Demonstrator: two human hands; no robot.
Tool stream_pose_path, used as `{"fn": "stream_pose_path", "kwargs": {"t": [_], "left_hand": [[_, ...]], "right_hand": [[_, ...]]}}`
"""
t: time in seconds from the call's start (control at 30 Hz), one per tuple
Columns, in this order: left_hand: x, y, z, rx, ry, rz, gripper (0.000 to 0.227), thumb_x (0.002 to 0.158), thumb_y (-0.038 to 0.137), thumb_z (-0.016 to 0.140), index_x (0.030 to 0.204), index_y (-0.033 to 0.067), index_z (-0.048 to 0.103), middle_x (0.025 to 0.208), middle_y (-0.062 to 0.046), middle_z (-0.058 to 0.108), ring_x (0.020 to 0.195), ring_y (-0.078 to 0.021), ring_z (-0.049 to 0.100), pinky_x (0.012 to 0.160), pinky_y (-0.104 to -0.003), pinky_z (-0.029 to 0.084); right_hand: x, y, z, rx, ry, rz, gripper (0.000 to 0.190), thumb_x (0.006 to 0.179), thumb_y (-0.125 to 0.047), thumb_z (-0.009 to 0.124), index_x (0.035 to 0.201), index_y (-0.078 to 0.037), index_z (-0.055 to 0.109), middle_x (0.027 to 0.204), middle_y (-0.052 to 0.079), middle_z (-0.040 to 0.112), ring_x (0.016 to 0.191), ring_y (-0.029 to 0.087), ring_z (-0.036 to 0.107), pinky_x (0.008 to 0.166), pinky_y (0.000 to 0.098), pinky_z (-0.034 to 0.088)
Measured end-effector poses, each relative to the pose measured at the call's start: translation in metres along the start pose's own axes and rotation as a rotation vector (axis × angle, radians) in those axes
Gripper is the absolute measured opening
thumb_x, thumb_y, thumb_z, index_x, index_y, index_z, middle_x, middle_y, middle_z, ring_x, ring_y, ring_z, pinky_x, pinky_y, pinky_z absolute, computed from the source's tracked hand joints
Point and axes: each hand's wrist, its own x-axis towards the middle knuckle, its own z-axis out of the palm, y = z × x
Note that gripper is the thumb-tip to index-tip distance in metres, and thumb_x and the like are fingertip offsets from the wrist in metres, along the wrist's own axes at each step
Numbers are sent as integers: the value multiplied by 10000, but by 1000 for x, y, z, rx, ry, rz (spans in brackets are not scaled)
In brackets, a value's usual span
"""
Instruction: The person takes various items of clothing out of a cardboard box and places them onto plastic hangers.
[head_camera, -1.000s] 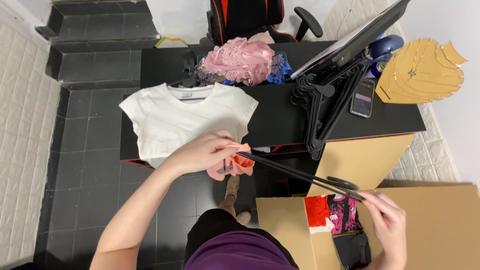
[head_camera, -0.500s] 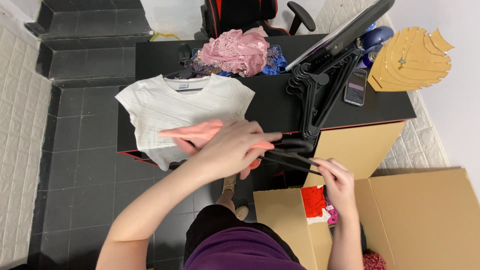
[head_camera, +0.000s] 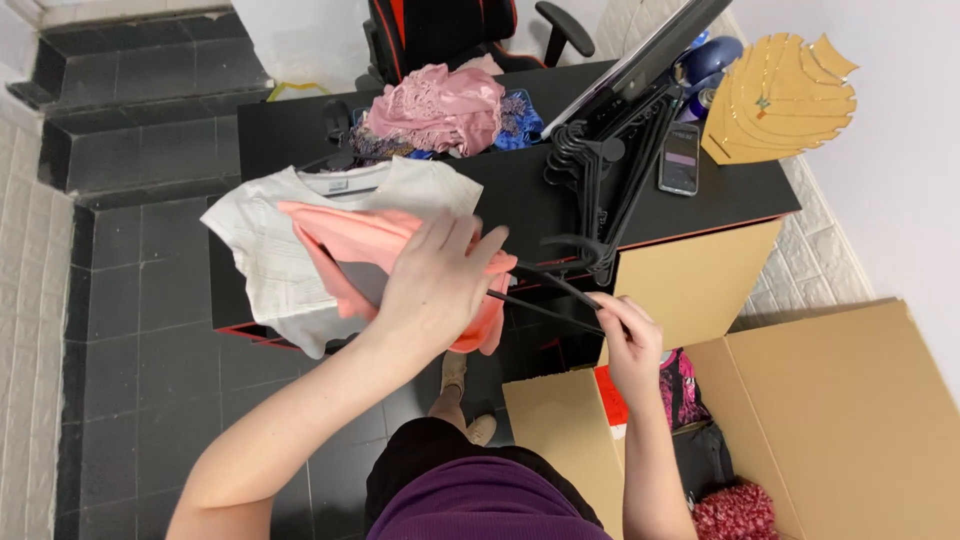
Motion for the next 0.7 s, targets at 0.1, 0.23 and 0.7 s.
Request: {"fn": "stream_pose_path", "kwargs": {"t": [0.1,0.23,0.7], "left_hand": [[5,-6,-20,-83,-157,11,365,1076,444,459,1101,149,673,820,-26,545,810,-251,643,833,-411,530],[28,-5,-56,-193,-303,-128,447,1108,495,434,911,147,633,695,-46,588,674,-308,679,670,-447,547],[39,11,-108,-376,-289,-218,250,1050,344,555,1081,143,700,802,-95,722,783,-383,742,670,-487,597]], "right_hand": [[4,-7,-3,-20,57,-2,164,1010,-17,651,1071,-69,795,715,56,669,641,176,528,663,329,441],[6,17,4,-386,516,-366,183,900,-159,892,1044,-105,793,1082,96,664,1042,301,598,977,452,465],[-19,42,136,6,-235,418,234,879,-167,705,1095,-90,663,939,194,731,950,416,734,766,529,605]]}}
